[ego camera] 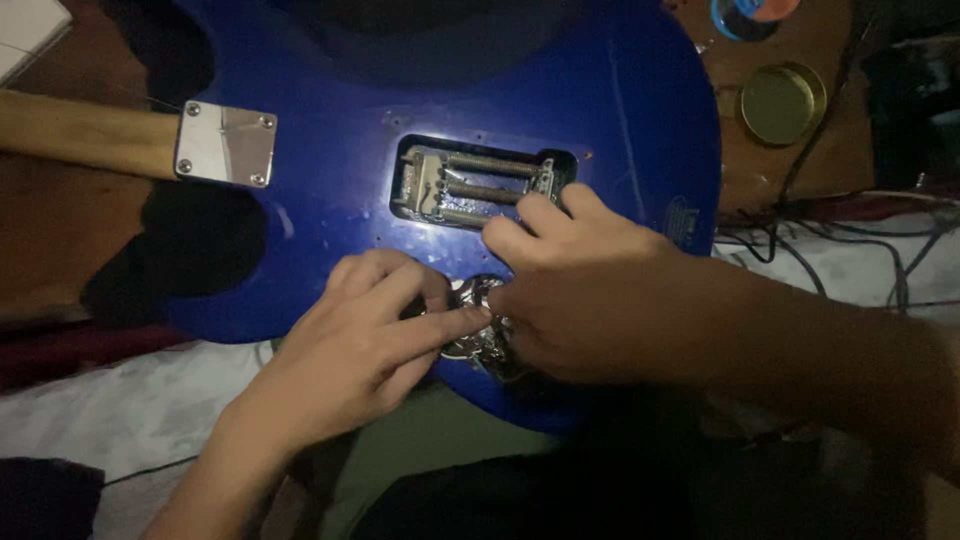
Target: The person disassembles an electric guitar's electronics by removing hardware from the body, turning the guitar over, and taking the wiring harness and potentiometers out of the back cavity.
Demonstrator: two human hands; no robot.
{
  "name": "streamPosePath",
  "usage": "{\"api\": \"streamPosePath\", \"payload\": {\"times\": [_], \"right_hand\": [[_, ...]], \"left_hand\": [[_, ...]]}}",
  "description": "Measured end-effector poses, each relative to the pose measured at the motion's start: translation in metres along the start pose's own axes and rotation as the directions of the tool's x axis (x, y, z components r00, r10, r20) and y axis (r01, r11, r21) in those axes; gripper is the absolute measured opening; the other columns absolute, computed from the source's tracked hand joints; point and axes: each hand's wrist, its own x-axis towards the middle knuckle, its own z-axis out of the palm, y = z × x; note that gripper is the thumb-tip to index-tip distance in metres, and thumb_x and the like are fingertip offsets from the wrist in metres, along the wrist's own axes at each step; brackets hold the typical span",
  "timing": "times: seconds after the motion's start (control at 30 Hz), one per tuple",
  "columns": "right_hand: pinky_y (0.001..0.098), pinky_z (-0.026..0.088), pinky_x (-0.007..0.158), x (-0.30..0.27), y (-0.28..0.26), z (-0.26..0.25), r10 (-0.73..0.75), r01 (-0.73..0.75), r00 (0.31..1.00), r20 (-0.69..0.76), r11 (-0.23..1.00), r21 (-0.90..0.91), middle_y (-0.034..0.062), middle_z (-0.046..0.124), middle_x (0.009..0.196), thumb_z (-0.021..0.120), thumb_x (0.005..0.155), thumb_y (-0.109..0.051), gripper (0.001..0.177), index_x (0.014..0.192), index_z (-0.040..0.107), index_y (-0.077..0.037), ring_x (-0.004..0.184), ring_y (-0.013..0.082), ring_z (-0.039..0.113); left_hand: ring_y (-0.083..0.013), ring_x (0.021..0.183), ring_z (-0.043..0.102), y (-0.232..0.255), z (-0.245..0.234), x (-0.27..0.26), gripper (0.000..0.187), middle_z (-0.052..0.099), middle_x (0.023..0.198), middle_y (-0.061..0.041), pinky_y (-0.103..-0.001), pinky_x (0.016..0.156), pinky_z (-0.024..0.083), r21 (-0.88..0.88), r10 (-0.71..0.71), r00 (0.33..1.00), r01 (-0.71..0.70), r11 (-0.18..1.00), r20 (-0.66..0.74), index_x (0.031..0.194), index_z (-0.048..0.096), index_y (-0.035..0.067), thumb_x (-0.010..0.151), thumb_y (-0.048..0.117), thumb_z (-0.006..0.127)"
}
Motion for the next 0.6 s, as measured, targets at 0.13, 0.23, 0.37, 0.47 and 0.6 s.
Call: {"api": "streamPosePath", "payload": {"times": [0.13, 0.23, 0.37, 0.47, 0.6], "right_hand": [[0.0397, 0.042, 0.060, 0.004, -0.005, 0.002, -0.020, 0.021, 0.992, -0.128, 1.000, 0.007, 0.0101, 0.062, 0.093, 0.070, 0.078, -0.038, 0.026, 0.071, 0.079, -0.015, 0.086, 0.0279, 0.056], [0.0390, 0.043, 0.060, 0.001, -0.007, 0.001, -0.048, 0.037, 0.994, -0.102, 0.993, -0.109, 0.0098, 0.062, 0.095, 0.069, 0.080, -0.040, 0.028, 0.072, 0.079, -0.015, 0.089, 0.0295, 0.057], [0.0392, 0.042, 0.059, -0.003, -0.007, 0.002, -0.023, 0.019, 0.999, -0.042, 0.995, -0.095, 0.0108, 0.061, 0.095, 0.068, 0.084, -0.039, 0.029, 0.082, 0.079, -0.012, 0.089, 0.0290, 0.056], [0.0400, 0.043, 0.062, 0.001, -0.007, 0.008, 0.047, -0.049, 0.997, -0.060, 0.998, -0.026, 0.0110, 0.062, 0.094, 0.070, 0.078, -0.044, 0.032, 0.081, 0.079, -0.013, 0.085, 0.0275, 0.056], [0.0422, 0.044, 0.066, -0.003, -0.004, 0.010, 0.064, -0.065, 0.998, 0.005, 0.998, 0.017, 0.0134, 0.061, 0.097, 0.069, 0.083, -0.043, 0.036, 0.087, 0.078, -0.008, 0.091, 0.0300, 0.056]], "left_hand": [[-0.0246, 0.107, 0.055, -0.001, 0.000, 0.001, 0.038, 0.063, 0.100, -0.001, -0.042, 0.093, 0.044, -0.027, -0.006, 1.000, 0.006, 1.000, 0.028, 0.120, 0.077, 0.023, 0.084, 0.011, 0.070], [-0.0250, 0.108, 0.055, -0.001, -0.001, 0.001, 0.038, 0.063, 0.101, -0.001, -0.043, 0.094, 0.044, -0.013, 0.014, 1.000, -0.014, 1.000, 0.024, 0.119, 0.076, 0.022, 0.083, 0.012, 0.071], [-0.0260, 0.107, 0.054, -0.002, -0.002, 0.000, 0.038, 0.063, 0.102, -0.001, -0.043, 0.093, 0.044, -0.014, 0.010, 0.999, -0.010, 1.000, 0.030, 0.120, 0.076, 0.022, 0.083, 0.013, 0.071], [-0.0259, 0.107, 0.055, -0.001, -0.001, 0.002, 0.036, 0.063, 0.101, -0.001, -0.042, 0.092, 0.044, -0.019, -0.003, 0.999, 0.003, 1.000, 0.037, 0.118, 0.076, 0.022, 0.084, 0.013, 0.071], [-0.0262, 0.109, 0.056, -0.001, -0.001, 0.002, 0.035, 0.064, 0.102, -0.001, -0.044, 0.094, 0.044, 0.021, 0.006, 1.000, -0.007, 1.000, 0.024, 0.117, 0.076, 0.022, 0.083, 0.013, 0.071]]}}
